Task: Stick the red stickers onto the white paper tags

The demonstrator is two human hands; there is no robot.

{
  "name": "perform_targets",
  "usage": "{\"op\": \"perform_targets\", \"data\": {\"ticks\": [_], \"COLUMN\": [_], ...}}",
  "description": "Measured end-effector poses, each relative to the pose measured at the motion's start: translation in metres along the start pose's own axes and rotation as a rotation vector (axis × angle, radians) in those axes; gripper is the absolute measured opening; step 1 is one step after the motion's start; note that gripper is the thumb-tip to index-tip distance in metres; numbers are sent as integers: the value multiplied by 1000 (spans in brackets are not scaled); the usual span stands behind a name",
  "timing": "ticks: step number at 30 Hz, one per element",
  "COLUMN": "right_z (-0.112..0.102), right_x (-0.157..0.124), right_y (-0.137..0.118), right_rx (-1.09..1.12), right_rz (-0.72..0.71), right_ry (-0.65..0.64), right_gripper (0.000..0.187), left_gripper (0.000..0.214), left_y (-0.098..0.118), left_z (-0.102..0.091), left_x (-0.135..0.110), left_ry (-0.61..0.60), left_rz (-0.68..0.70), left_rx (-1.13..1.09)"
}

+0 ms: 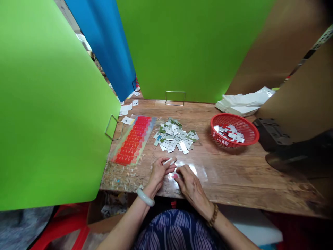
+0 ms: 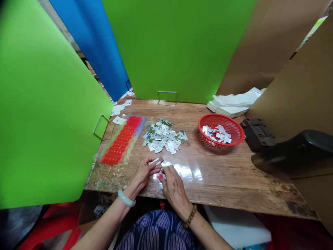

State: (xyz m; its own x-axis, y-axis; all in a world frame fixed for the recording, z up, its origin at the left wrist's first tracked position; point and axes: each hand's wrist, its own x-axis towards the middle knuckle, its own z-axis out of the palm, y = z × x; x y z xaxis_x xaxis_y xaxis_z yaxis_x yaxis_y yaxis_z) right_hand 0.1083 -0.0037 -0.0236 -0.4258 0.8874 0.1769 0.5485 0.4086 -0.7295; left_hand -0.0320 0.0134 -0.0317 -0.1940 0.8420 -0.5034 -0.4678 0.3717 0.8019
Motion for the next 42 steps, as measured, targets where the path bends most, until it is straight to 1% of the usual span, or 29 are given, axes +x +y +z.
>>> {"op": "perform_targets", "data": {"ticks": [2,6,11,15,20,25,30,33,36,38,40,42], "right_z": [2,8,8,6,6,8,9,6,0,-4,-8,-13], "right_x": [-5,-8,3,9,6,2,0,-5,-13,-15,-14,-9], "right_y": [-3,-5,-1,2,4,6,1,-5,-8,-7,-5,-1], "right_rx": [22,24,-5,61,91,116,171,244,310,357,404,437], "right_rz": [-15,10,61,119,60,48,88,57,27,46,111,182], "right_ry": [37,57,15,-23,6,3,44,-1,-87,-124,-91,11], "right_gripper": [13,14,14,13,11,7,13,14,12,12,13,11], "left_gripper": [16,15,14,15,14,14,15,15,14,13,13,16], "left_y": [1,3,5,5,4,2,1,1,1,2,6,13], "left_z": [-1,-2,0,0,-1,-1,0,1,1,1,-1,-3], "left_x": [0,1,0,0,1,1,-1,-1,0,1,0,-4], "left_ry": [2,23,21,21,29,27,39,39,42,36,14,-33], "left_rz": [-8,-21,-46,-46,-43,-22,13,20,8,-11,-43,-93], "left_rx": [-7,-18,-30,-32,-20,-3,11,21,28,28,26,11]}}
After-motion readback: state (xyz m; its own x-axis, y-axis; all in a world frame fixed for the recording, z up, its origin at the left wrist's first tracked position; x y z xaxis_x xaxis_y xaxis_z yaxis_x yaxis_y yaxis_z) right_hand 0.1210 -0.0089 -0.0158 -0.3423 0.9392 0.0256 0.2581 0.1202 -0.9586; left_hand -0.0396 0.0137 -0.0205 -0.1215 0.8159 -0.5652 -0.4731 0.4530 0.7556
